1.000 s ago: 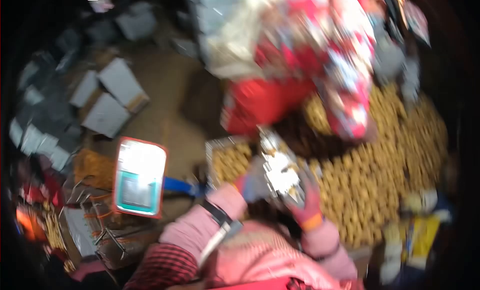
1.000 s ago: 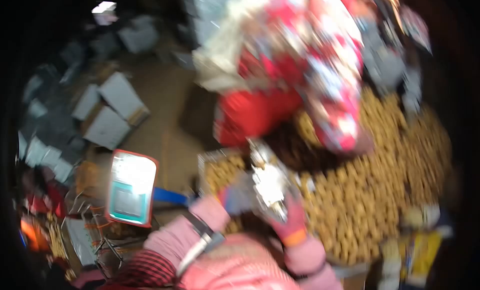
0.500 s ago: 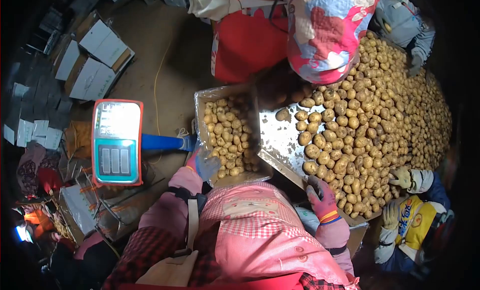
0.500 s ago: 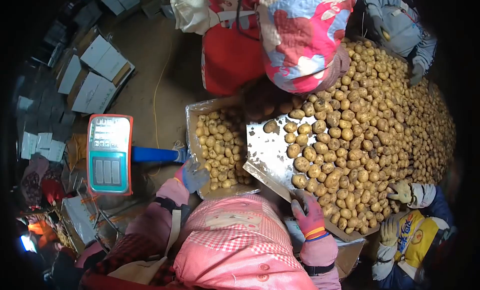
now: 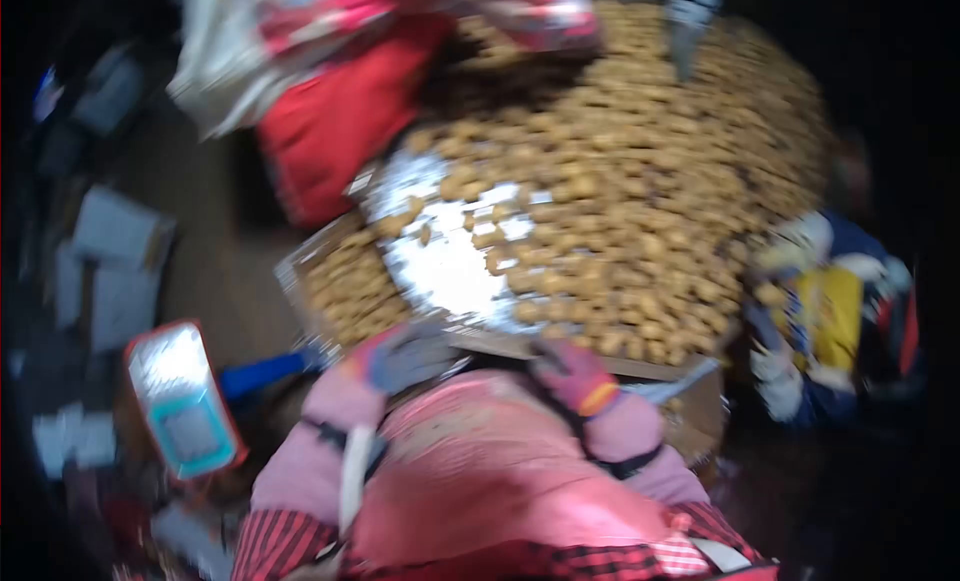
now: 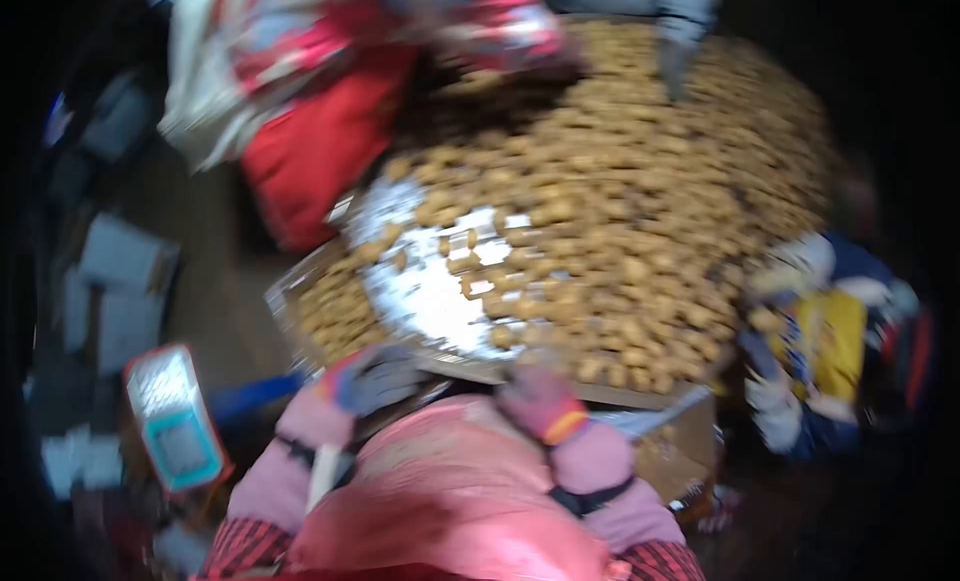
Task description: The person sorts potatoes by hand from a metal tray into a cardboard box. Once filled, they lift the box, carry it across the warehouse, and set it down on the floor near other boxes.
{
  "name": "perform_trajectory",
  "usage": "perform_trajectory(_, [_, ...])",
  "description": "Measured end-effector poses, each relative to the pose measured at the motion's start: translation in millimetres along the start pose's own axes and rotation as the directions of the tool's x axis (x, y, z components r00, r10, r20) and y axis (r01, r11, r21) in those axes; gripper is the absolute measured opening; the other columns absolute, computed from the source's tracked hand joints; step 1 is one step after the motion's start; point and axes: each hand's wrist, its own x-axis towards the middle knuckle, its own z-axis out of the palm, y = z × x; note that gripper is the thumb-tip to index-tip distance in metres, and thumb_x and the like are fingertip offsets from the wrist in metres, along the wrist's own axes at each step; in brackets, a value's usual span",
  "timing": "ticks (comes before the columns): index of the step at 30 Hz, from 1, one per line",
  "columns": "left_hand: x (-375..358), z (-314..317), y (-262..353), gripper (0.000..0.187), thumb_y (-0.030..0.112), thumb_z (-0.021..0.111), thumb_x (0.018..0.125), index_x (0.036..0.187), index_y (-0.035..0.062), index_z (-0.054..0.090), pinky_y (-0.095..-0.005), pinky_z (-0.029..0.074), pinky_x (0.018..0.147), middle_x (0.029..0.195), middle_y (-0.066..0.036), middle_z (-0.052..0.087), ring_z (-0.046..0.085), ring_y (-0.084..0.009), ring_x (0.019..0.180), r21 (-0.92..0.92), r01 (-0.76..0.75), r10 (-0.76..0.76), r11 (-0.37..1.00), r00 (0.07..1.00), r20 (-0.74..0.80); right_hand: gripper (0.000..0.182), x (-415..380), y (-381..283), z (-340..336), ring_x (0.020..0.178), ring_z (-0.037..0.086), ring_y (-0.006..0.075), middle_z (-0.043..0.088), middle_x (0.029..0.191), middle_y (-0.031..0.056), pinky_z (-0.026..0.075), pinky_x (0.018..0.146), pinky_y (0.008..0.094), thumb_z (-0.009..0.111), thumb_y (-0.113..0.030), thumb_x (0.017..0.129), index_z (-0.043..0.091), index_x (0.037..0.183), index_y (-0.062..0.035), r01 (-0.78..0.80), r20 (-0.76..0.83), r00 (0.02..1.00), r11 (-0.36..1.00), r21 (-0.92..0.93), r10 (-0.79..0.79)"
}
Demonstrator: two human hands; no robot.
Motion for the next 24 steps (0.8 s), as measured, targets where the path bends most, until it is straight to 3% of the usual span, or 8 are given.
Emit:
perform_trajectory(3, [8,-16,-20,0.042,0.024,0.039,0.101,0.139,0.0058,0.037,-0.0408,0.038,0.107,0.136,-0.015,0.047,0.044,-0.0264,0.129,0.203,-0.029,-0.047,0.979,0.932,0.359,0.038,-4,11,3,0.103,0.061,0.0301,0.063,0.110,0.0163,0.047,0.090,0.0367,0.060,-0.029,0.086,0.061,0.117,-0.0063,-0.144,-0.090,0.980,0.948,0.283,0.176])
perform_trajectory(7, [8,-34,-25,0.046,0.030,0.049,0.097,0.131,-0.0010,0.046,-0.0355,0.045,0.099,0.124,-0.015,0.058,0.057,-0.0241,0.114,0.257,0.149,-0.171,0.955,0.983,0.068,0.032,-12,56,8,0.101,0.061,0.0204,0.066,0.106,0.0134,0.046,0.089,0.0317,0.059,-0.016,0.088,0.061,0.115,-0.0003,-0.206,-0.106,0.954,0.872,0.444,0.279])
perform_trajectory(9, [6,-72,-22,0.045,0.030,0.053,0.094,0.130,0.0037,0.049,-0.0349,0.045,0.097,0.124,-0.014,0.058,0.056,-0.0268,0.114,0.904,0.051,-0.025,0.424,0.999,-0.045,0.031,-10,59,20,0.100,0.061,0.0182,0.066,0.106,0.0116,0.046,0.088,0.0301,0.058,-0.015,0.089,0.061,0.116,0.0004,-0.256,-0.115,0.926,0.820,0.512,0.361])
perform_trajectory(12, [-7,-139,-31,0.044,0.031,0.057,0.091,0.128,0.0083,0.052,-0.0343,0.045,0.096,0.125,-0.014,0.057,0.056,-0.0296,0.114,0.916,0.101,0.172,-0.389,0.984,-0.035,0.032,-8,63,27,0.098,0.059,0.0148,0.065,0.106,0.0090,0.046,0.087,0.0278,0.057,-0.014,0.090,0.060,0.117,0.0015,-0.298,-0.147,0.881,0.767,0.568,0.450])
perform_trajectory(16, [-7,-218,-24,0.041,0.016,0.058,0.089,0.130,0.0080,0.052,-0.0311,0.046,0.094,0.123,-0.010,0.058,0.058,-0.0196,0.108,0.863,0.444,0.656,-0.240,0.730,-0.192,0.035,2,53,34,0.096,0.058,0.0131,0.064,0.108,0.0095,0.045,0.086,0.0267,0.055,-0.014,0.091,0.058,0.122,0.0032,-0.241,-0.284,0.867,0.844,0.479,0.409])
perform_trajectory(17, [4,-223,-10,0.045,0.015,0.060,0.088,0.131,0.0076,0.051,-0.0327,0.046,0.095,0.123,-0.013,0.058,0.058,-0.0221,0.110,0.926,0.156,0.696,0.344,0.620,-0.363,0.035,4,56,38,0.096,0.058,0.0128,0.064,0.109,0.0100,0.045,0.086,0.0265,0.055,-0.014,0.092,0.057,0.122,0.0039,-0.206,-0.330,0.853,0.841,0.500,0.405])
perform_trajectory(19, [25,-224,21,0.051,0.020,0.062,0.085,0.132,0.0066,0.049,-0.0361,0.044,0.097,0.126,-0.019,0.056,0.056,-0.0284,0.114,0.554,-0.219,0.571,0.803,0.548,-0.611,0.036,6,48,40,0.096,0.058,0.0132,0.064,0.109,0.0106,0.045,0.086,0.0270,0.055,-0.016,0.092,0.057,0.121,0.0049,-0.245,-0.356,0.824,0.843,0.478,0.441])
perform_trajectory(24, [68,-223,79,0.070,0.040,0.064,0.079,0.139,0.0106,0.042,-0.0424,0.040,0.101,0.139,-0.021,0.044,0.048,-0.0341,0.124,0.789,0.521,0.720,0.327,0.404,-0.565,0.036,5,58,43,0.107,0.057,0.0194,0.062,0.116,0.0141,0.042,0.094,0.0310,0.054,-0.016,0.093,0.056,0.122,0.0052,-0.272,-0.393,0.837,0.912,0.306,0.381])
